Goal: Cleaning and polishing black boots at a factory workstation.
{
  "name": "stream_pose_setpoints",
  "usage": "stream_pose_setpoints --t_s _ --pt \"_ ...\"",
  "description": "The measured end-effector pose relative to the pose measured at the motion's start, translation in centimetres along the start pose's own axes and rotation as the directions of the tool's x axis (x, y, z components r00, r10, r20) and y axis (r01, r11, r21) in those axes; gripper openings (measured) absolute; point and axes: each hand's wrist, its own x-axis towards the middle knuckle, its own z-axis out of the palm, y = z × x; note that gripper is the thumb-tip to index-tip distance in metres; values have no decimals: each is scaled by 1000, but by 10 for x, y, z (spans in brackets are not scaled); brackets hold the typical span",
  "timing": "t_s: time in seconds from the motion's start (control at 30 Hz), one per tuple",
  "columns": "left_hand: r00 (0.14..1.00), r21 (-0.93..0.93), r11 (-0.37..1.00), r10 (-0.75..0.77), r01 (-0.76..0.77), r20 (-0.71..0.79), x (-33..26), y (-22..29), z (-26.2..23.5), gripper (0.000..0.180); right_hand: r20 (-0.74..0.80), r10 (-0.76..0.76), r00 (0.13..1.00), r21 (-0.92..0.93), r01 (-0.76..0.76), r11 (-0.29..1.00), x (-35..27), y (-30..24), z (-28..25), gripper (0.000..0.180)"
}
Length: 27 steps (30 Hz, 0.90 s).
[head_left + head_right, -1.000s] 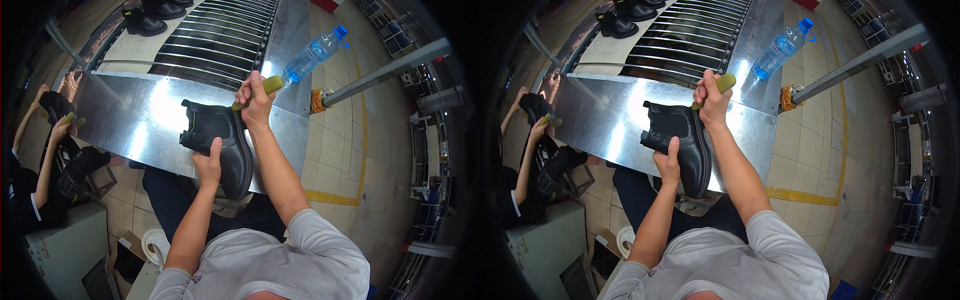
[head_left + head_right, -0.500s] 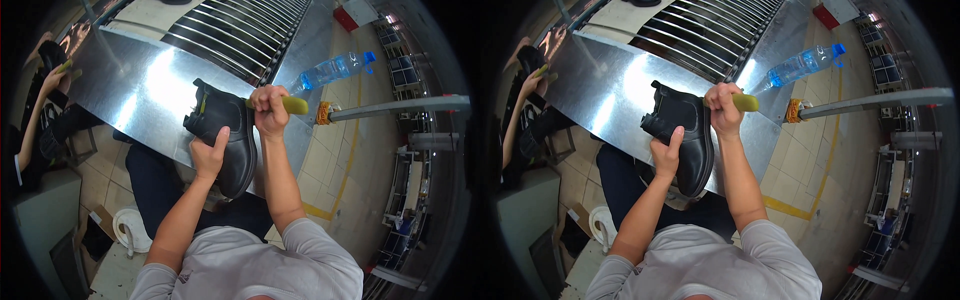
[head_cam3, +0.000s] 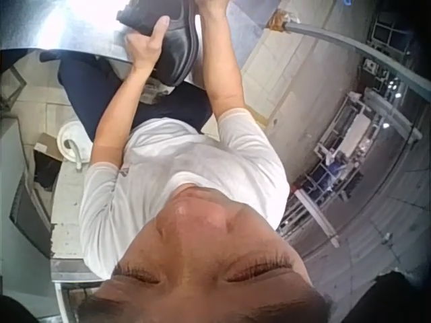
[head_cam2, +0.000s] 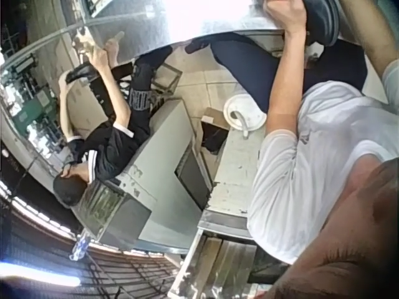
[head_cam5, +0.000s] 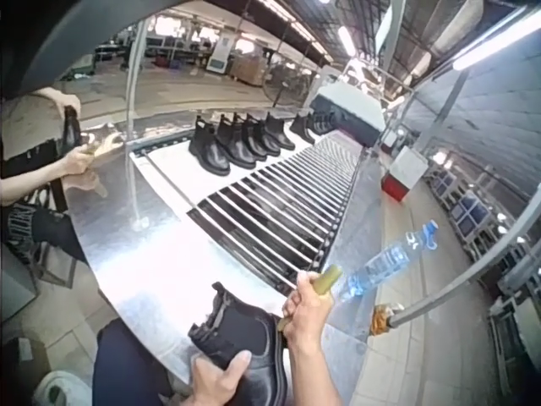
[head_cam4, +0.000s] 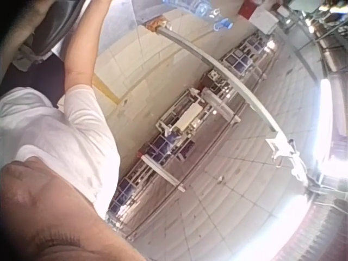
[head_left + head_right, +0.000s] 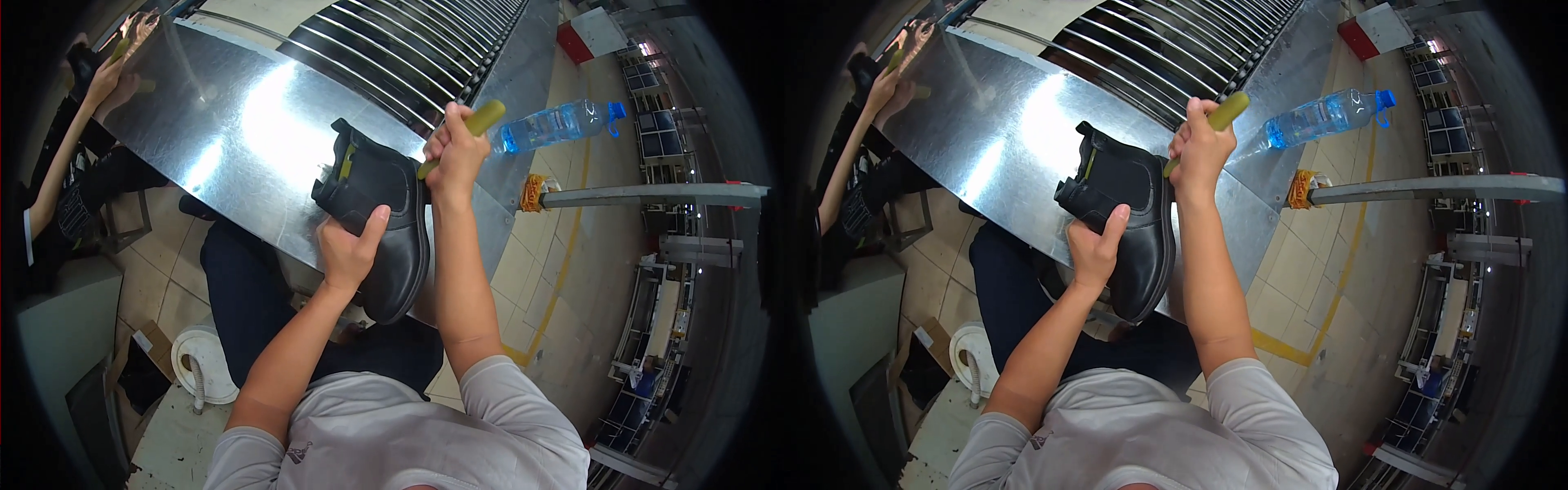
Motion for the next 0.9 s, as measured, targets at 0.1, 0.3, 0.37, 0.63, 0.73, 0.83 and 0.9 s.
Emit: stream_pose_setpoints --t_s 0.1,0.3,0.37,0.63,0.73,0.83,0.9 --pt "1000 -3 1000 -19 19 23 0 2 -4 30 -3 51 999 -86 -51 995 9 4 12 17" --pt "999 15 999 36 -35 -15 1 4 -3 25 88 10 996 -6 -10 1000 21 21 11 17" --pt "999 17 999 44 -43 -26 1 4 -4 24 128 28 991 -47 -22 999 20 21 7 16" --pt "996 24 998 55 -54 -72 1 2 -3 27 770 -114 627 95 65 993 -6 9 -37 31" --pt "998 35 999 19 -17 -60 1 1 -3 29 751 -176 637 142 104 984 -29 6 -45 34" --pt "997 5 1000 18 -17 -80 -1 -1 -2 30 753 -154 640 172 35 985 -43 5 -54 34" --pt "996 -4 1000 15 -16 -88 0 -2 -1 30 757 -146 636 193 -4 981 -49 4 -59 36"
